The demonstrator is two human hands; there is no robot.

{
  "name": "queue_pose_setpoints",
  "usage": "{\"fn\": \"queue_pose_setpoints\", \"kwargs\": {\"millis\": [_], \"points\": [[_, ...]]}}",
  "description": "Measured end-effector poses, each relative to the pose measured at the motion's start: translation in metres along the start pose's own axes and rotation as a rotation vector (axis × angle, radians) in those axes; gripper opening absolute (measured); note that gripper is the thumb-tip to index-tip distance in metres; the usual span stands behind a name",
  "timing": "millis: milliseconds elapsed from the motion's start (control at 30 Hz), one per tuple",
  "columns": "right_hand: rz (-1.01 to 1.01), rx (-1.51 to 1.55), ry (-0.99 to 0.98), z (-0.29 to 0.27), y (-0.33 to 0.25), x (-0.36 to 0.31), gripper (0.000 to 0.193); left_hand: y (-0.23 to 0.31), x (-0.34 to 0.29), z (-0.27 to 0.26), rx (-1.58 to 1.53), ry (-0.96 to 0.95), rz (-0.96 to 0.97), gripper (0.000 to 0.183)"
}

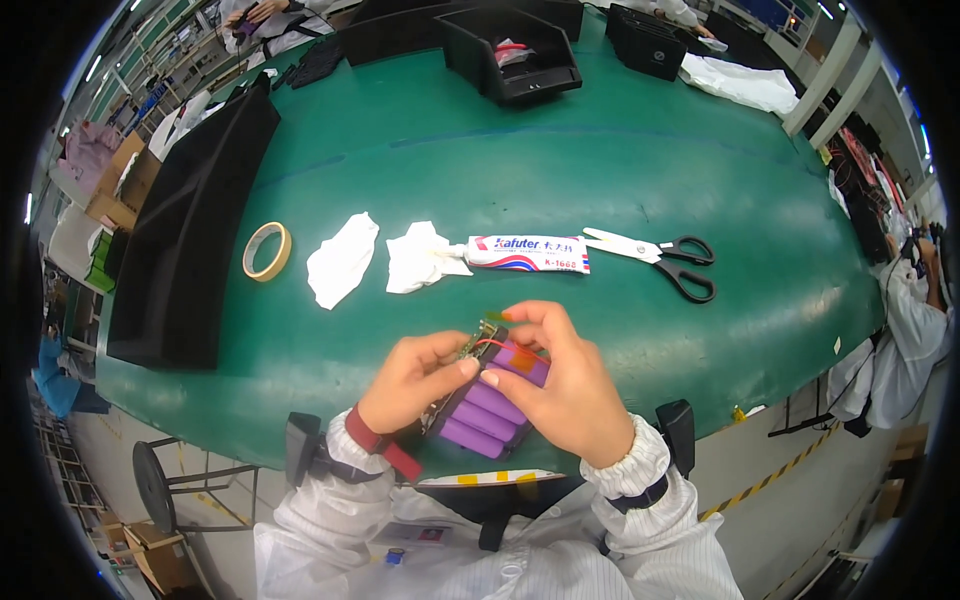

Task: The person assembles an electronics battery pack by attaching a circuit board to multiple battery cells, using adhesive tape and glue to secure the components together.

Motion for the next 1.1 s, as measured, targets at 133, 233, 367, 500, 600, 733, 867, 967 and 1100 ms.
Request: {"fn": "queue_pose_setpoints", "kwargs": {"millis": [133, 233, 367, 500, 600, 733, 867, 967, 1100], "points": [[-0.015, -0.004, -0.007, 0.002, -0.001, -0.001, 0.049, -0.004, -0.002, -0.002, -0.065, -0.065, 0.019, 0.022], [-0.033, -0.011, -0.005, 0.0, -0.003, -0.002, 0.049, 0.005, -0.003, 0.001, 0.006, -0.065, 0.069, 0.021], [-0.026, -0.009, -0.021, 0.0, -0.004, -0.004, 0.049, 0.008, -0.004, -0.001, 0.137, -0.072, 0.104, 0.021], [-0.048, 0.004, -0.027, 0.0, -0.005, -0.004, 0.048, 0.012, -0.005, 0.0, 0.191, -0.08, 0.117, 0.021], [-0.042, -0.005, -0.029, 0.002, -0.009, -0.004, 0.048, 0.014, -0.006, -0.001, 0.145, -0.071, 0.149, 0.02], [-0.037, -0.037, -0.03, 0.001, -0.013, -0.006, 0.047, 0.019, -0.007, 0.004, 0.125, -0.073, 0.133, 0.021], [-0.04, -0.037, -0.035, 0.002, -0.011, -0.005, 0.047, 0.012, -0.006, 0.002, 0.144, -0.075, 0.095, 0.022], [-0.035, -0.035, -0.033, 0.002, -0.01, -0.005, 0.047, 0.011, -0.005, 0.001, 0.154, -0.065, 0.085, 0.023], [-0.019, -0.036, -0.034, 0.003, -0.009, -0.005, 0.047, 0.012, -0.005, 0.0, 0.179, -0.057, 0.097, 0.021]]}}
Point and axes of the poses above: each hand's wrist, its own x-axis towards the middle knuckle, its own z-axis out of the palm, y = z × x, the point moved 10 cm from there along x, towards the middle knuckle
